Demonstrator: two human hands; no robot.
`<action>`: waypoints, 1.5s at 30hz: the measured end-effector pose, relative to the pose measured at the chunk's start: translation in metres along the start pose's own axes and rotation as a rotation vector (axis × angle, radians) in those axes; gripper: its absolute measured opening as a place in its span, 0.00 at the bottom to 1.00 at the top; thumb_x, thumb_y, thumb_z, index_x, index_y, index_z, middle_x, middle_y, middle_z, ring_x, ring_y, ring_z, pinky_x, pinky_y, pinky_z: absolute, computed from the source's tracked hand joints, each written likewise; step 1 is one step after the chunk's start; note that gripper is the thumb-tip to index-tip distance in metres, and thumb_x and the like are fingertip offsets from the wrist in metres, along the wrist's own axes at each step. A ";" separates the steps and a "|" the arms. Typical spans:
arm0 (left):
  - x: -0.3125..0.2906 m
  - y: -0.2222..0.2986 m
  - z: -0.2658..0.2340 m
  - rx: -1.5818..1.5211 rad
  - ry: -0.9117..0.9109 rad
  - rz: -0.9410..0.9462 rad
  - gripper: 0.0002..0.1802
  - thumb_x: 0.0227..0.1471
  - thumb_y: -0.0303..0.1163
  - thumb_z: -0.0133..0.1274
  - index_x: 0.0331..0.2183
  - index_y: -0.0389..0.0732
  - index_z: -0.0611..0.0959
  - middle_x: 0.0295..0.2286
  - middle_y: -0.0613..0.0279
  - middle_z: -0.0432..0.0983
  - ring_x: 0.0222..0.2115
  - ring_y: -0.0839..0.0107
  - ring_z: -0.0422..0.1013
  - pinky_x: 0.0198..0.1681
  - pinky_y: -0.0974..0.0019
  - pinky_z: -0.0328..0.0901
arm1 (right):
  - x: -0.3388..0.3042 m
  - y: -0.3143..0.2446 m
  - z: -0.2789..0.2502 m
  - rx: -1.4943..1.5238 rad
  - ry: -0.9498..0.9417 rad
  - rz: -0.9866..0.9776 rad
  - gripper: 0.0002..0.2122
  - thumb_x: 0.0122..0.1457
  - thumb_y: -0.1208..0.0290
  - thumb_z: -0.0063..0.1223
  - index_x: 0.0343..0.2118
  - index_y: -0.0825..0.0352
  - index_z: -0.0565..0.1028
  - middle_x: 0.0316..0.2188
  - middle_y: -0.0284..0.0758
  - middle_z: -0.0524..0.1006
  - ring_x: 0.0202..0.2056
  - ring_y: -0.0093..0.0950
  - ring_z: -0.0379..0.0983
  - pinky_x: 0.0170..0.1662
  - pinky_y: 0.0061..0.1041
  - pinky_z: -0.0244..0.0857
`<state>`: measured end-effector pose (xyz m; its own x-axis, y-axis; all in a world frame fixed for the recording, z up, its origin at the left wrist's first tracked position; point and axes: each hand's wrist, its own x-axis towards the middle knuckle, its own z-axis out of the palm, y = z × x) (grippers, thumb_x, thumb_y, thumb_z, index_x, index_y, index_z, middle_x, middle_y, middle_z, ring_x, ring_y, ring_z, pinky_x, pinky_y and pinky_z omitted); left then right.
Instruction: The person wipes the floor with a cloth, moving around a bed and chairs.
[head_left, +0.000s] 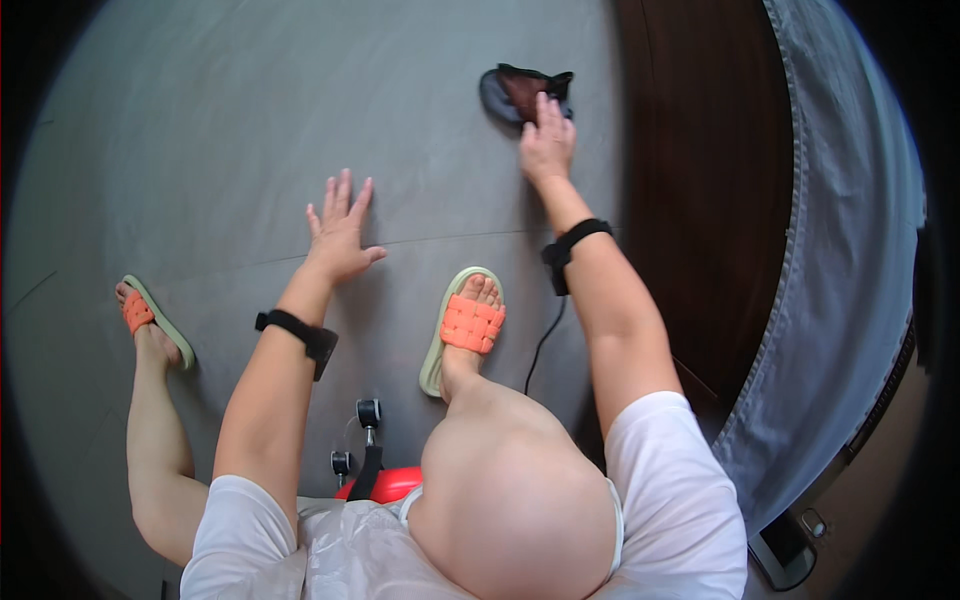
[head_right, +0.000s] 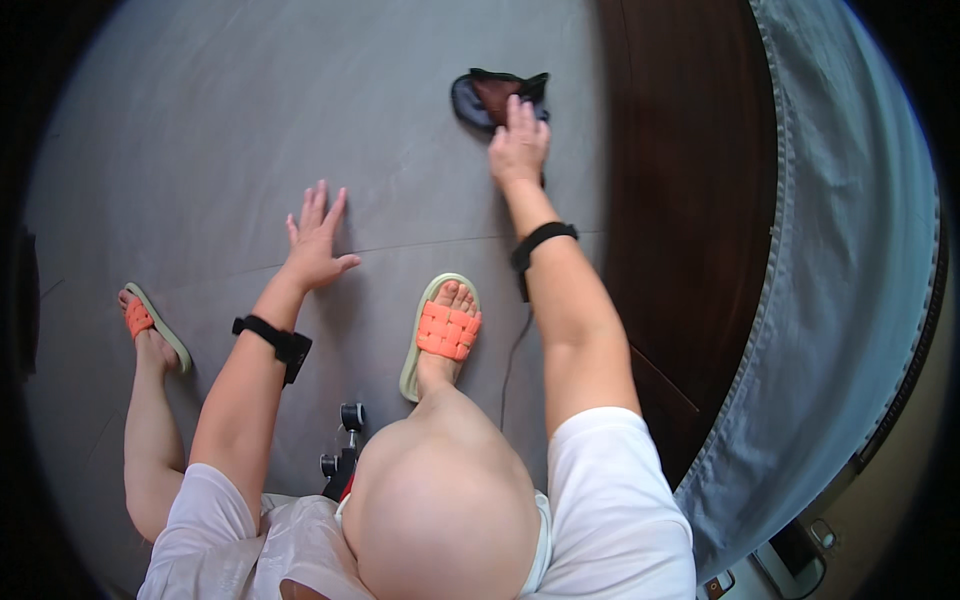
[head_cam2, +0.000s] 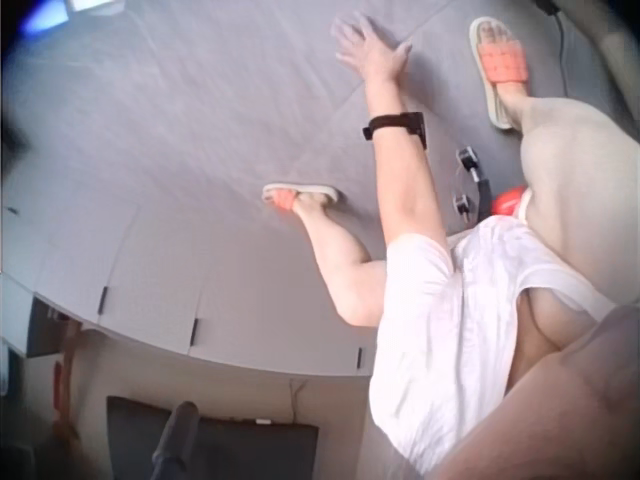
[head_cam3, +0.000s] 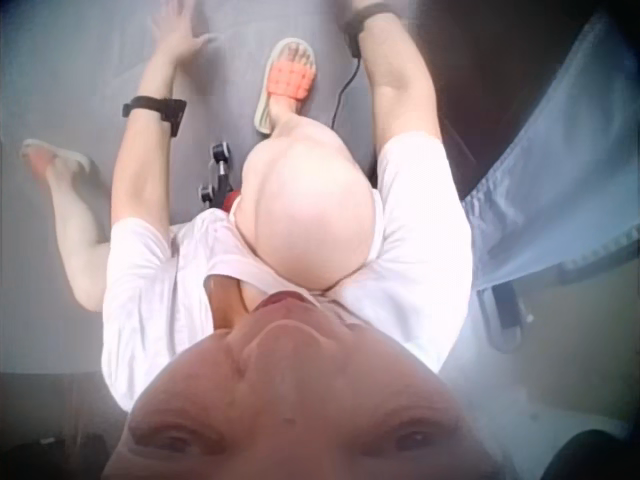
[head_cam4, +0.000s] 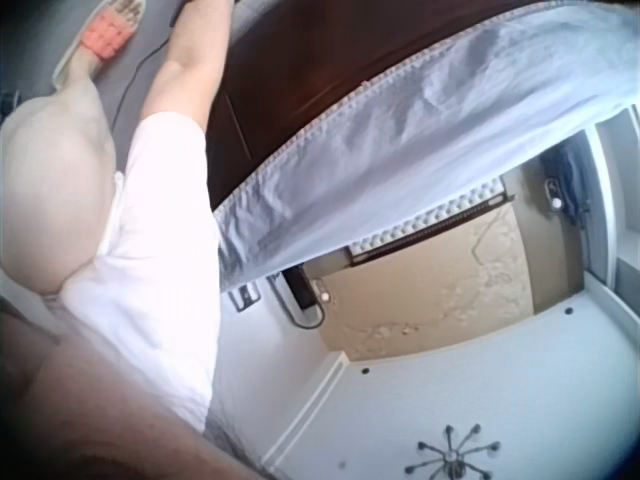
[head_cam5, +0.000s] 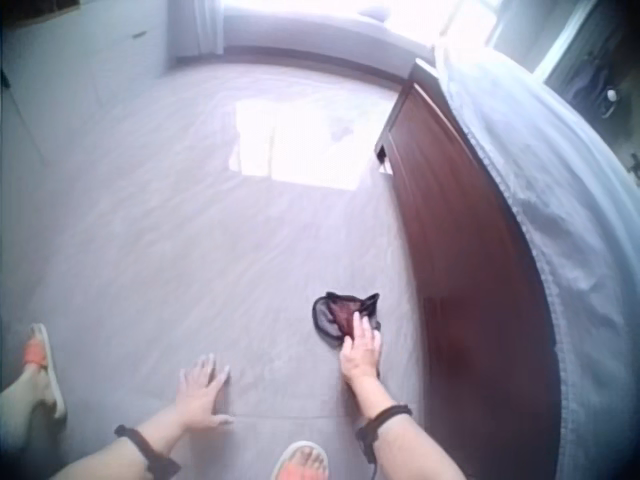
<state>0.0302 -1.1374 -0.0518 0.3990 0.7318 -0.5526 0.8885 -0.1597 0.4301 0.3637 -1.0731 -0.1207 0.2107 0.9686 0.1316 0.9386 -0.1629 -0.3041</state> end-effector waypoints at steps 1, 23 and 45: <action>-0.015 -0.003 0.001 -0.034 0.050 -0.087 0.60 0.34 0.41 0.67 0.63 0.58 0.48 0.63 0.47 0.26 0.63 0.47 0.26 0.59 0.35 0.32 | -0.011 -0.019 0.004 0.062 -0.024 -0.031 0.27 0.54 0.69 0.45 0.59 0.62 0.61 0.56 0.44 0.64 0.57 0.39 0.58 0.59 0.39 0.47; -0.192 -0.134 0.028 -0.487 0.592 -0.666 0.43 0.45 0.34 0.56 0.61 0.46 0.56 0.61 0.41 0.36 0.61 0.47 0.44 0.60 0.56 0.48 | -0.124 -0.077 -0.051 0.510 -0.202 -0.156 0.27 0.50 0.81 0.44 0.57 0.68 0.61 0.53 0.49 0.66 0.56 0.45 0.61 0.60 0.36 0.53; -0.247 -0.139 0.108 -0.348 0.454 -0.451 0.43 0.46 0.35 0.56 0.60 0.45 0.55 0.61 0.43 0.37 0.61 0.47 0.42 0.61 0.50 0.45 | -0.187 -0.159 -0.068 0.971 -0.409 -0.056 0.26 0.49 0.82 0.43 0.56 0.68 0.63 0.53 0.43 0.68 0.56 0.35 0.62 0.60 0.27 0.53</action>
<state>-0.1675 -1.3670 -0.0522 -0.1899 0.8913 -0.4116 0.7905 0.3875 0.4743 0.1941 -1.2410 -0.0326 -0.1036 0.9891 -0.1046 0.2848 -0.0713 -0.9559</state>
